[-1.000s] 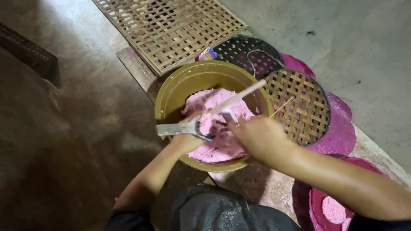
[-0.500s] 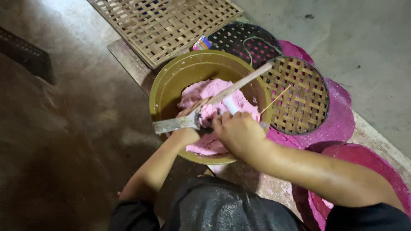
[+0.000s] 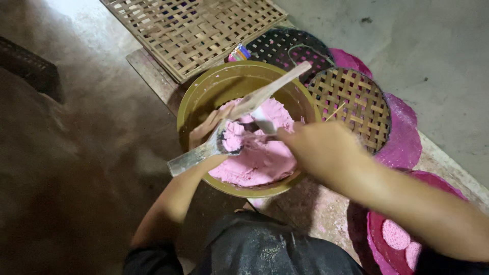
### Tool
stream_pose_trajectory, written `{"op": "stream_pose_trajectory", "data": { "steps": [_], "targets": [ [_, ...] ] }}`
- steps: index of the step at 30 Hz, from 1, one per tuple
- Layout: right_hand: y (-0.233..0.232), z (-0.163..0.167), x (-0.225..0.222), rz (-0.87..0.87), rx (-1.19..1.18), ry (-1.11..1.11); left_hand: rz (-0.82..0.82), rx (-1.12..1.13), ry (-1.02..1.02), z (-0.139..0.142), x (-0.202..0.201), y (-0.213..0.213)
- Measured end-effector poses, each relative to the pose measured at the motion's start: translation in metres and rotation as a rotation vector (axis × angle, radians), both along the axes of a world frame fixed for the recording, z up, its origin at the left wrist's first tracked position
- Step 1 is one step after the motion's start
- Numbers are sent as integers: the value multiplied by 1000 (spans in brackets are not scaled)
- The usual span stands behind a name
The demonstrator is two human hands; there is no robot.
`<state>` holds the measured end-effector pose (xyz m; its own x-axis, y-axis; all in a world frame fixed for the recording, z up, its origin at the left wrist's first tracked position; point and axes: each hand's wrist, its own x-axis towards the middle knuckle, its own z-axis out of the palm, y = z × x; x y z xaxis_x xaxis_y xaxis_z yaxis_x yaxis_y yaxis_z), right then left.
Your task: The person scoops pink dough from a large bowl into a handheld wooden press, squeezes the press to extrude a round disc onto a tray, and places the formed discs in rows on round trays, repeating the cycle.
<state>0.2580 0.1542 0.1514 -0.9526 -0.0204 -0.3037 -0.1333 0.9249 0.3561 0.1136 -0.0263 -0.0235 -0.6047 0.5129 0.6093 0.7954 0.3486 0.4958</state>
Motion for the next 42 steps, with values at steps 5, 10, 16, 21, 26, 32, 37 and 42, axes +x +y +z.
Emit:
{"op": "stream_pose_trajectory", "data": {
  "steps": [5,10,16,21,26,32,37,42],
  "targets": [
    [-27,-27,-7,208,-94,210,44,-286,-125,-8,2,16],
    [7,-39,4,-108,-314,197,130,-145,-245,-4,-4,2],
    [1,-107,3,-93,-1056,630,240,-105,-85,-11,-19,22],
    [7,-142,5,18,-1263,516,213,-185,-33,0,-40,22],
    [52,-140,-7,-402,-1218,391,160,-221,-61,23,-25,27],
    [49,-170,-23,-87,-1267,572,208,-159,131,29,-30,44],
    [29,-195,-16,-342,-1213,190,264,81,-161,28,-68,29],
    [39,-183,-15,119,-1049,175,204,540,-931,40,-84,12]
  ]
}}
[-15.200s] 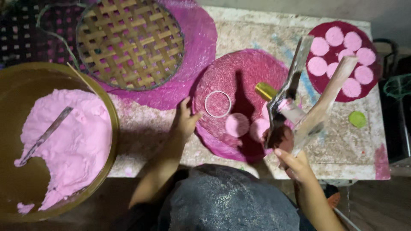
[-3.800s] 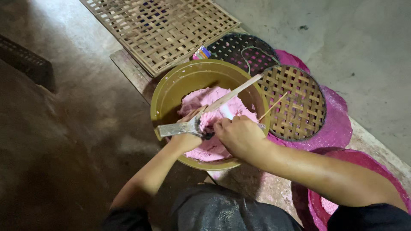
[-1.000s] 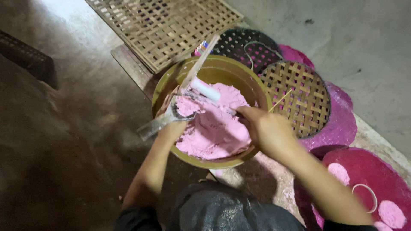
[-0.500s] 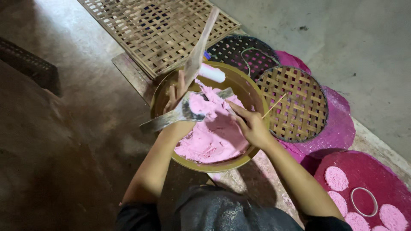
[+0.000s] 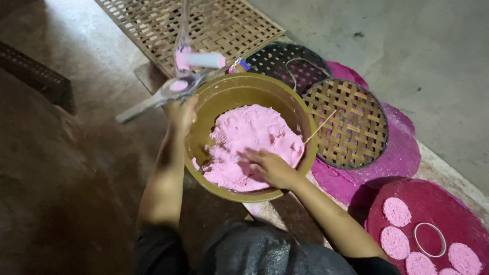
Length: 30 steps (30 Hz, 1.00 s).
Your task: The person scoops pink dough from a large bowl into a handheld wooden press, squeezes the press to extrude a round disc onto a tray, and places the formed discs in rows on round trays, repeating the cycle.
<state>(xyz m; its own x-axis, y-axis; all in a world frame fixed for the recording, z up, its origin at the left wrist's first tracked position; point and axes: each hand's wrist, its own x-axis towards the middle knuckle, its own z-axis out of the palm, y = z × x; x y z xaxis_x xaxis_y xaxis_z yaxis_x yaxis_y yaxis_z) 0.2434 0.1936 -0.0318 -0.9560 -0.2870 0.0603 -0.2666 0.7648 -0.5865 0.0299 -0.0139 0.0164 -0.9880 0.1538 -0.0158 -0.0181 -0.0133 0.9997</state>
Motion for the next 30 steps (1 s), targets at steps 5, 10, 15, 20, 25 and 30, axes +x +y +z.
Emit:
{"op": "stream_pose_trajectory", "data": {
  "steps": [5,10,15,20,25,30],
  "targets": [
    [8,35,13,-248,-471,594,-842,803,-651,-33,107,18],
    [7,79,85,-146,-1482,391,-1209,615,-651,-46,212,45],
    [24,107,190,-345,-779,542,-1182,-59,446,-23,227,64],
    [26,98,272,-110,59,794,-1472,-503,267,6,267,84],
    [10,85,332,-279,-4,755,-1671,-476,525,27,323,120],
    [39,71,410,-614,-296,446,-1760,-386,505,36,352,169]
  ]
}}
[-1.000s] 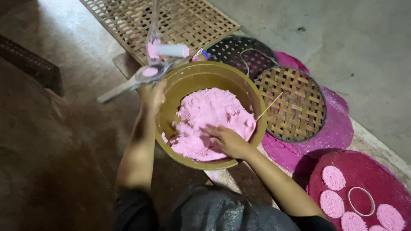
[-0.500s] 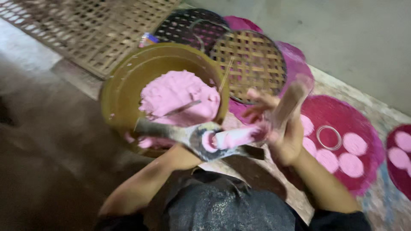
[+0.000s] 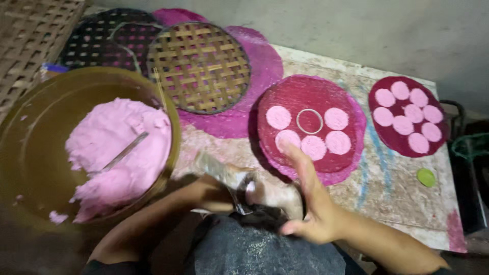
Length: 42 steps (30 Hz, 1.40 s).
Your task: The person scoops pink dough from a large bowl into a handheld wooden press, squeezes the press to extrude a round disc onto a tray, and places the formed discs in rows on round trays, repeating the cycle.
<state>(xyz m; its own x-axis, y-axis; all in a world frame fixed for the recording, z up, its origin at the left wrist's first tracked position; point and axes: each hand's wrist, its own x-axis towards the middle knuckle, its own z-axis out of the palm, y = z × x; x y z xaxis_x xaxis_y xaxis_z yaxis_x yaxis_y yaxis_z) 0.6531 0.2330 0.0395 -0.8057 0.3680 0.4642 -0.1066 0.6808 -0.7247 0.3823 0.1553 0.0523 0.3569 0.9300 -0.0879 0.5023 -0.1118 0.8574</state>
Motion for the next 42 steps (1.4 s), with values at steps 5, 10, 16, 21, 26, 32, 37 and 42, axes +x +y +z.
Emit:
{"op": "stream_pose_trajectory", "data": {
  "steps": [5,10,16,21,26,32,37,42],
  "targets": [
    [39,-53,100,240,-951,-460,-90,-42,-118,-27,35,66],
    [32,-96,191,-325,-995,-372,121,485,-35,-127,74,167],
    [11,-98,231,-447,-888,112,701,-243,-778,-251,69,195],
    [23,-104,223,-490,-941,333,667,-347,-779,-261,108,143],
    [41,-111,212,-504,-979,375,815,229,-239,-214,136,117],
    [41,-106,201,-457,-954,363,285,532,323,-190,140,193],
    [40,-106,205,-462,-924,325,76,430,532,-197,142,216],
    [53,-114,217,-536,-860,29,35,508,486,-194,135,212]
  ]
}}
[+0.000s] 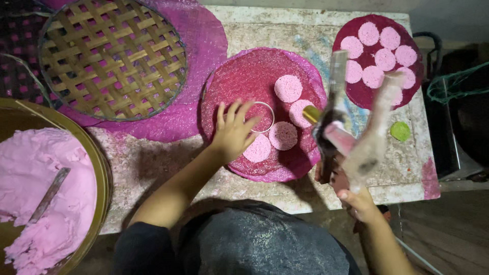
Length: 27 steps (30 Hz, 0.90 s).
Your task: The person scoops pink dough from a large bowl into a handheld wooden press, squeezes the press to extrude a round disc onto a tray, and places the formed discs in rows on round trays, repeating the cycle.
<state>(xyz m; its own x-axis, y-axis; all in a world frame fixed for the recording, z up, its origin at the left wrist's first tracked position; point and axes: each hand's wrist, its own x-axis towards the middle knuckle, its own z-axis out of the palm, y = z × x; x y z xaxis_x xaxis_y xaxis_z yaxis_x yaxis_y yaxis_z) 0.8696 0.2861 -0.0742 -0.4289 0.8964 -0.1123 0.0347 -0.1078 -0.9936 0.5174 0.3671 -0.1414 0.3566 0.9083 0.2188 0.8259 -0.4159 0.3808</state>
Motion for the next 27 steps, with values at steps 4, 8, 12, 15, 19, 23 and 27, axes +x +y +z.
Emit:
{"op": "stream_pose_trajectory", "data": {
  "steps": [4,8,12,15,19,23,27],
  "targets": [
    [14,-3,-12,366,-315,96,-167,-283,-1058,23,-1,20],
    [35,11,-38,631,-714,291,-966,-726,-1977,49,-6,31],
    [72,43,-45,711,-676,-41,-1204,-626,-2134,63,-7,37],
    [104,65,-31,647,-641,-212,-791,-525,-2063,73,-10,56],
    [130,78,-9,680,-653,-274,-1115,-473,-2021,95,-19,82],
    [141,69,2,688,-664,-367,-1379,-429,-1983,103,-13,96],
    [158,57,8,727,-649,-333,-1183,-409,-2017,85,-8,110]
  ]
}}
